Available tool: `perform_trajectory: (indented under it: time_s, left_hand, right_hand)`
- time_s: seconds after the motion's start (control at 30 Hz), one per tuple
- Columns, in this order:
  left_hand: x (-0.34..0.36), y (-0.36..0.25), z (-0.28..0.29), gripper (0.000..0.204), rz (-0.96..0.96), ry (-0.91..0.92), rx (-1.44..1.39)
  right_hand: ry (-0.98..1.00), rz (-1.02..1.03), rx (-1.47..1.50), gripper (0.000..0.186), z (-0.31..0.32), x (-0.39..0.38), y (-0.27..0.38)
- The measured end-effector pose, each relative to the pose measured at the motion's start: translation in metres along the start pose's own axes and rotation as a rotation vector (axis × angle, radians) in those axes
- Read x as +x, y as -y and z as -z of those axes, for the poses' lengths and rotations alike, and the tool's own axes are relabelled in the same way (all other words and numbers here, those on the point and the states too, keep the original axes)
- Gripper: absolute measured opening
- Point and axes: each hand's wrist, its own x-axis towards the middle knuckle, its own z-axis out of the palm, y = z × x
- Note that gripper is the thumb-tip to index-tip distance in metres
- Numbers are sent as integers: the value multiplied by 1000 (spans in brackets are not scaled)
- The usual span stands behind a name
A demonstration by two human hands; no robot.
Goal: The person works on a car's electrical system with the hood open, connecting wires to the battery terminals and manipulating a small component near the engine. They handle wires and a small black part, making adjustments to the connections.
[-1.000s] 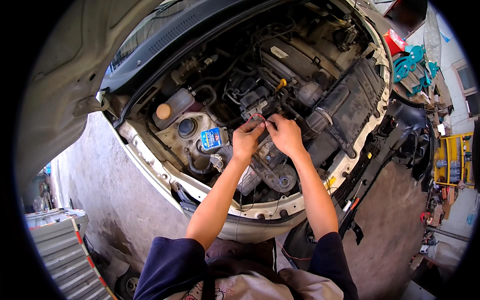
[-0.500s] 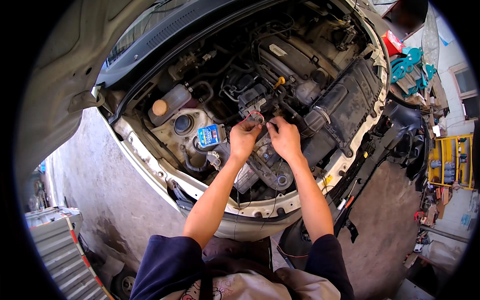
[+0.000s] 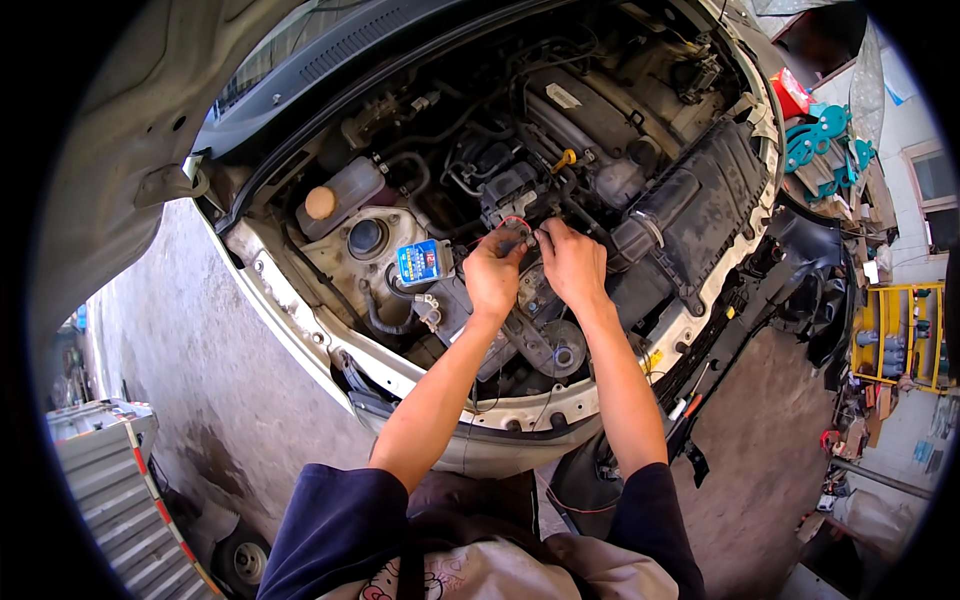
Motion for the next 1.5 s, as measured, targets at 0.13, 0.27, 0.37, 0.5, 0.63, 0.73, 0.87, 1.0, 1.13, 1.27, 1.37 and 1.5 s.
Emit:
perform_trajectory:
  time_s: [0.13,0.27,0.37,0.5,0.63,0.73,0.87,1.0,1.13,1.27,1.37,1.5]
  left_hand:
    - [0,3,-2,17,-43,-37,-6]
    - [0,3,-2,18,-79,6,2]
    - [-4,0,0,19,-106,15,62]
    - [-5,-6,0,20,-165,18,151]
    - [3,1,2,21,-58,88,37]
    - [7,-1,3,21,10,117,17]
    - [13,-5,2,20,24,113,25]
    - [13,-7,3,19,21,113,1]
    - [9,-9,4,18,-17,113,6]
    - [8,-10,7,18,-34,142,32]
    - [6,-8,10,20,-65,152,120]
    - [4,-4,8,23,-63,155,209]
  right_hand:
    - [62,-6,-12,19,4,10,2]
    - [62,-116,50,20,0,7,-4]
    - [38,-211,134,20,-4,3,-5]
    - [-11,-287,231,20,-9,-3,-5]
    - [-1,-323,305,20,-5,-4,0]
    - [24,-366,358,20,-12,-8,-3]
    - [32,-419,373,21,-14,-8,-2]
    - [-57,-416,366,21,-25,-8,-2]
    - [-113,-404,331,20,-27,-7,2]
    - [-219,-414,354,19,-28,-9,6]
    - [-360,-428,363,17,-30,-8,3]
    - [-155,-431,418,17,-29,-6,-14]
